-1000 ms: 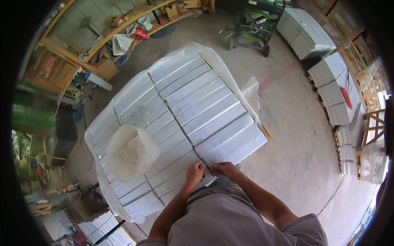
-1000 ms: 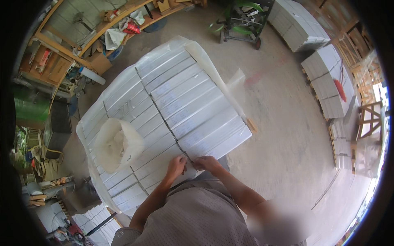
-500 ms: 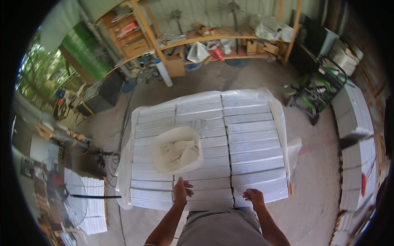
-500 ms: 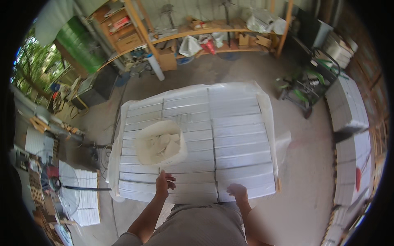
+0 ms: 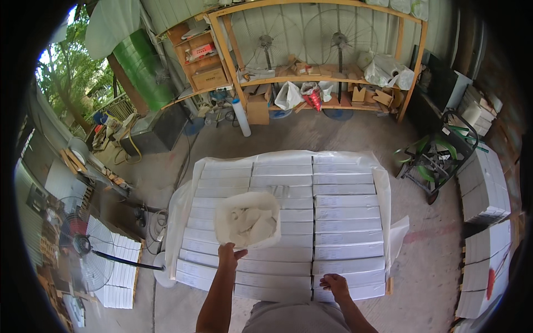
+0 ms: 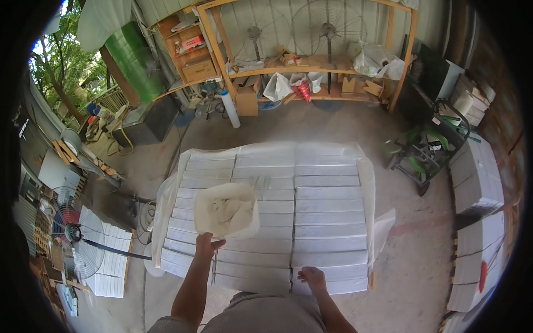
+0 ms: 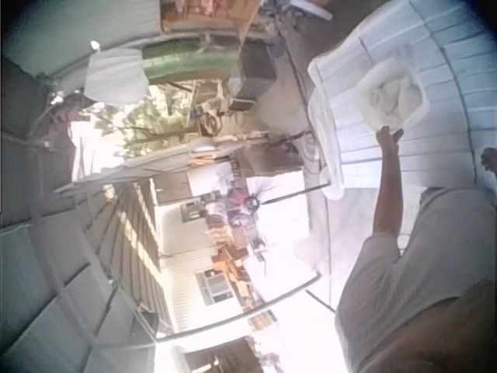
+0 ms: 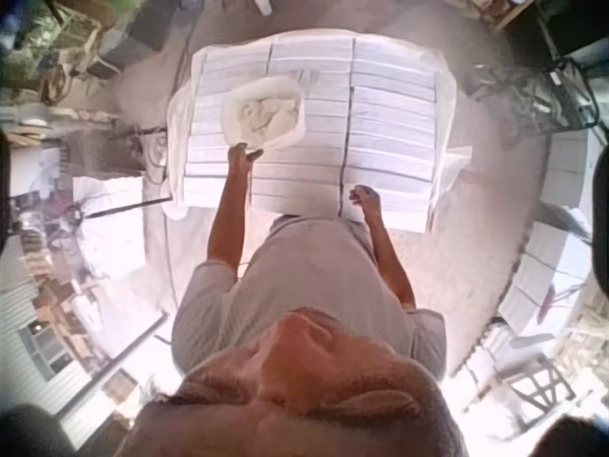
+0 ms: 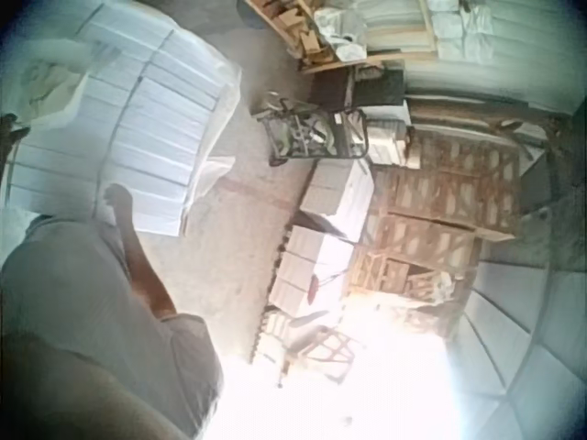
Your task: The person repeatedly picks small white labels from a container and places them on a pallet of shrink-wrapped white rectangular blocks. The person then walks to a shelf, picks up a red tape dispenser, and returns to the pallet to continue handling the plastic wrap.
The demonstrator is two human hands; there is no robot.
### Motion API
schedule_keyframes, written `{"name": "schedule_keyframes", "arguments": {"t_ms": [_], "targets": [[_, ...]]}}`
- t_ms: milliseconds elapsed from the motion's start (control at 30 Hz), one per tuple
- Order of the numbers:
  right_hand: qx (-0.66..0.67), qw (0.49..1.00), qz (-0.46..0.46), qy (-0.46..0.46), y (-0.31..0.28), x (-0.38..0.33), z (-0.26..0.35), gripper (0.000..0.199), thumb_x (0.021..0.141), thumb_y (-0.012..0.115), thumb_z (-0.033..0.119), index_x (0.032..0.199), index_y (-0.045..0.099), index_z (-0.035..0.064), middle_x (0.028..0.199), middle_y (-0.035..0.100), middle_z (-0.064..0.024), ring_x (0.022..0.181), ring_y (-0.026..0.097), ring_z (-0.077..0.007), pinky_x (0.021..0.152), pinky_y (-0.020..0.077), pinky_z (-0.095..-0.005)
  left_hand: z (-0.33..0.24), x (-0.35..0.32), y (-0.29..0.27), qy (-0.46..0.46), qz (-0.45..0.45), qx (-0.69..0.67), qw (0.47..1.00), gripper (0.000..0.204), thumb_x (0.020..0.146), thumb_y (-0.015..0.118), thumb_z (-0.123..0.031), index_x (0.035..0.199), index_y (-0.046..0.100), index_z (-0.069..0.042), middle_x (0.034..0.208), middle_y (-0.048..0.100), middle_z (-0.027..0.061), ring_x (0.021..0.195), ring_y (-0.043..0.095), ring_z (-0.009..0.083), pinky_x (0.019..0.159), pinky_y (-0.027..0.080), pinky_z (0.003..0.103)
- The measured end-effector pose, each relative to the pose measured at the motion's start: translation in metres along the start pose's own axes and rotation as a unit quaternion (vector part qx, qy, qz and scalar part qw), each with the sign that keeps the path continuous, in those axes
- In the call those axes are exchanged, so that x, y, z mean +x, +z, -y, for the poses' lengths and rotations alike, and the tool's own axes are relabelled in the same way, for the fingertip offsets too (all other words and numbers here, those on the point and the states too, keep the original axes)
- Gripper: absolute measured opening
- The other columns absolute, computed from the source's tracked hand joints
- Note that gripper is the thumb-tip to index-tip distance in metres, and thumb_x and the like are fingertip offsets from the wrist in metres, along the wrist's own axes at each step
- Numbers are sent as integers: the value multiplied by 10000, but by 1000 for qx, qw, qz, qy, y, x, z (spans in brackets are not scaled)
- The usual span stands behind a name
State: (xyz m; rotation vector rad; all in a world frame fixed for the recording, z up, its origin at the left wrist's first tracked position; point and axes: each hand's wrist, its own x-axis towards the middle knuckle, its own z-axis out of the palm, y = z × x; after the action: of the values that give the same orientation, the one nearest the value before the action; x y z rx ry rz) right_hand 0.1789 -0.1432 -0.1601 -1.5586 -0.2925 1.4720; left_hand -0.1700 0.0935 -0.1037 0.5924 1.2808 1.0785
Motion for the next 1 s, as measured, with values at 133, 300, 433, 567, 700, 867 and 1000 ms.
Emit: {"name": "schedule_keyframes", "arguments": {"t_ms": [133,300,433,567,700,867,1000], "targets": [[-3,1000,19,15,-7,2,-12,274,924,590,173,1068,617,-59,936,701,-160,784,700,-235,652,558,-319,19,-27,-13,-27,-36,-86,995,590,789,452,5,1365,341,63,1200,514,232,969,632,430,691,630,487],[-5,998,63,22,-21,-20,5,286,932,584,188,1069,607,-63,939,698,-167,783,699,-241,646,559,-321,26,-96,19,8,-40,-60,997,629,805,478,-6,1412,315,20,1232,512,223,1022,627,390,754,607,496],[55,991,124,-20,-34,-40,32,357,968,532,294,1080,587,-41,959,689,-181,801,696,-262,693,557,-355,46,-150,52,14,-46,-19,999,640,792,500,-45,1412,346,-21,1216,541,172,987,637,331,722,614,447],[35,990,120,-70,-32,-92,83,522,970,532,352,1299,464,-47,1171,615,-193,990,649,-270,760,550,-360,61,-187,89,-26,0,21,999,644,780,503,-9,1402,338,-39,1203,518,173,987,619,318,716,611,434],[-226,968,76,-76,-22,-136,86,661,929,564,398,1408,356,-7,1246,588,-197,1107,618,-290,839,537,-391,72,-210,87,-27,39,90,995,641,797,506,-32,1410,323,-36,1254,488,178,1090,571,311,795,587,432],[-254,963,-93,-19,-28,-145,-8,504,873,601,374,1178,572,-26,1084,650,-251,1054,638,-358,849,520,-436,69,-223,86,10,163,227,960,603,804,523,-48,1381,351,-8,1194,540,164,1052,576,262,782,539,363],[-273,942,-192,-41,-13,-202,-35,400,841,584,328,1002,659,-30,880,688,-229,882,674,-322,777,516,-427,77,-234,81,96,247,278,923,520,852,539,-83,1342,397,17,1161,569,159,989,586,230,729,518,336]]}}
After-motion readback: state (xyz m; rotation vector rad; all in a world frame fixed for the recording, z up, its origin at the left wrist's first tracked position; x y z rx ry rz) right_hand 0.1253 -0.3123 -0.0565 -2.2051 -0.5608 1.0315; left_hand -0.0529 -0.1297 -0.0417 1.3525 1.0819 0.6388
